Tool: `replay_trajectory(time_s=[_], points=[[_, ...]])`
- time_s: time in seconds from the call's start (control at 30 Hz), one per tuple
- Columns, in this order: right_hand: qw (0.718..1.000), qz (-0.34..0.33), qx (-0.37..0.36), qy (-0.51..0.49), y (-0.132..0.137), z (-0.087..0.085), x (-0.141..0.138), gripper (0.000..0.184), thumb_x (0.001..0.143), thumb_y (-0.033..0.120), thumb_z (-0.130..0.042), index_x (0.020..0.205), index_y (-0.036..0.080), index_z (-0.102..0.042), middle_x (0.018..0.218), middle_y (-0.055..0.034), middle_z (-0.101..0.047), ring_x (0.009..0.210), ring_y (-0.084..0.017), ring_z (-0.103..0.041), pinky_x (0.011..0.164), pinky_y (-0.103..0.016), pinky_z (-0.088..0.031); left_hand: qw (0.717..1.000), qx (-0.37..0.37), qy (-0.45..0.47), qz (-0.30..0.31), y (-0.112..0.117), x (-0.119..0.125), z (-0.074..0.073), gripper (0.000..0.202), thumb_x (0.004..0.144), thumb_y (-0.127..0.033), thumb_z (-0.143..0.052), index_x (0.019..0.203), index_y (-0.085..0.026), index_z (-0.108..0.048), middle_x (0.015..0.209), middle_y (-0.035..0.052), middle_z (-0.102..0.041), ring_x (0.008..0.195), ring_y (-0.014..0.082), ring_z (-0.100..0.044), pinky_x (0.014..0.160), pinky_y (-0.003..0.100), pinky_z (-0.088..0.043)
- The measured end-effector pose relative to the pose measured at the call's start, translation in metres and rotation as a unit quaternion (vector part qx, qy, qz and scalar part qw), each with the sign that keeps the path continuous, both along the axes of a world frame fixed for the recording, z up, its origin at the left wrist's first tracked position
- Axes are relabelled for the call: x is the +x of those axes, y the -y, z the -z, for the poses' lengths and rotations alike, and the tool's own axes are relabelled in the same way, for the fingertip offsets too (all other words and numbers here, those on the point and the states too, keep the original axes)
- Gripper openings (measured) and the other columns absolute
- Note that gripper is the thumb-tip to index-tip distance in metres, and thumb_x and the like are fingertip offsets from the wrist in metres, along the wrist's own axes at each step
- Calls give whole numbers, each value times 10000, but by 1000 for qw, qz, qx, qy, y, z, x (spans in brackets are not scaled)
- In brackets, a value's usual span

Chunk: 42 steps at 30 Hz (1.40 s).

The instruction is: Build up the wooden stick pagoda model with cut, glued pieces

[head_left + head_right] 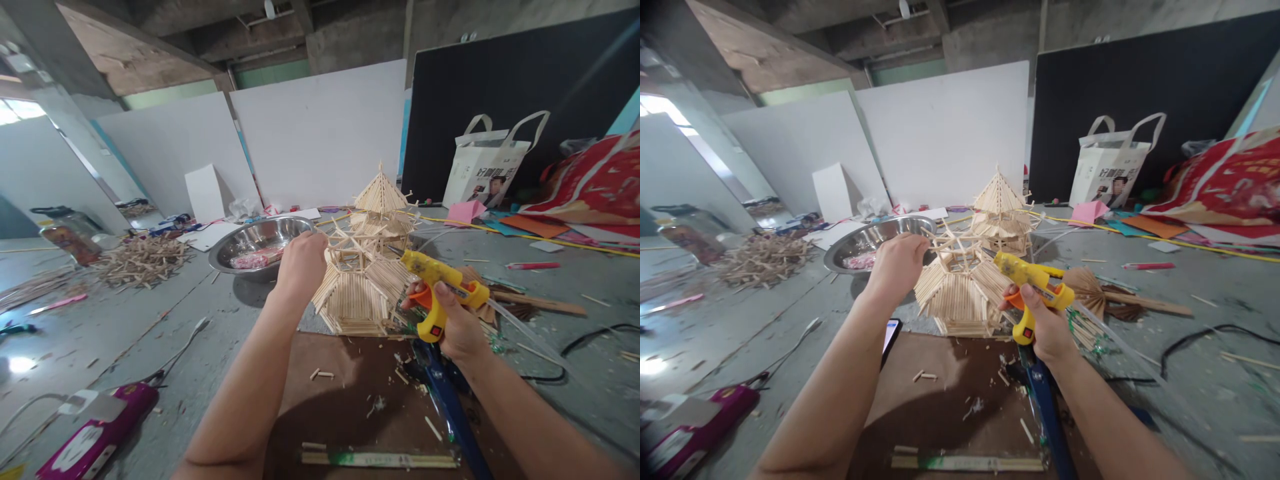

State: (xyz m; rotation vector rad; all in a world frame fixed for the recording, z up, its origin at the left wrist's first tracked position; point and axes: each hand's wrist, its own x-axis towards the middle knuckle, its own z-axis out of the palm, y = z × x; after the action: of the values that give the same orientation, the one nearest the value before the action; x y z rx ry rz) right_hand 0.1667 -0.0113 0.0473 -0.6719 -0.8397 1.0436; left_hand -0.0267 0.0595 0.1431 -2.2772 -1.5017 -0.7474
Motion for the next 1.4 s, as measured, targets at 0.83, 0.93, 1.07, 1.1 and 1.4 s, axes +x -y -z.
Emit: replay_trajectory(time_s=[0.83,0.93,1.07,1.1,1.4], points=[[1000,-5,2,10,-1,3,-1,205,683,411,-578,676,210,-617,664,7,-595,557,-137,-578,582,-297,-485,1000,1,-21,-5,0,0,-2,262,773,-142,-361,694,-160,-610,727,68,-606,645,163,-556,554,258,-380],[1000,-6,-1,12,-1,4,-1,209,684,415,-574,682,210,-615,671,1,-600,562,-144,-576,577,-303,-488,1000,-1,-26,-10,1,1,-2,261,775,-142,-360,704,-161,-610,747,68,-612,664,167,-562,568,261,-387],[1000,-7,-2,12,-1,4,-1,219,679,419,-578,685,202,-608,677,-2,-605,564,-143,-578,572,-294,-486,999,-1,-30,-12,0,1,-3,256,777,-148,-362,706,-165,-608,771,70,-618,680,181,-568,570,271,-389],[1000,-6,-1,12,-1,4,-1,220,679,418,-578,684,200,-607,676,-2,-606,563,-142,-579,570,-291,-483,999,0,-31,-12,0,1,-2,256,778,-148,-361,706,-166,-606,773,70,-619,682,184,-568,569,273,-389],[1000,-9,-1,11,-1,4,-1,221,677,425,-582,691,208,-615,651,9,-599,566,-138,-589,572,-283,-473,999,2,-42,-10,1,1,-3,255,780,-144,-357,688,-165,-594,734,66,-603,669,185,-563,564,275,-384]])
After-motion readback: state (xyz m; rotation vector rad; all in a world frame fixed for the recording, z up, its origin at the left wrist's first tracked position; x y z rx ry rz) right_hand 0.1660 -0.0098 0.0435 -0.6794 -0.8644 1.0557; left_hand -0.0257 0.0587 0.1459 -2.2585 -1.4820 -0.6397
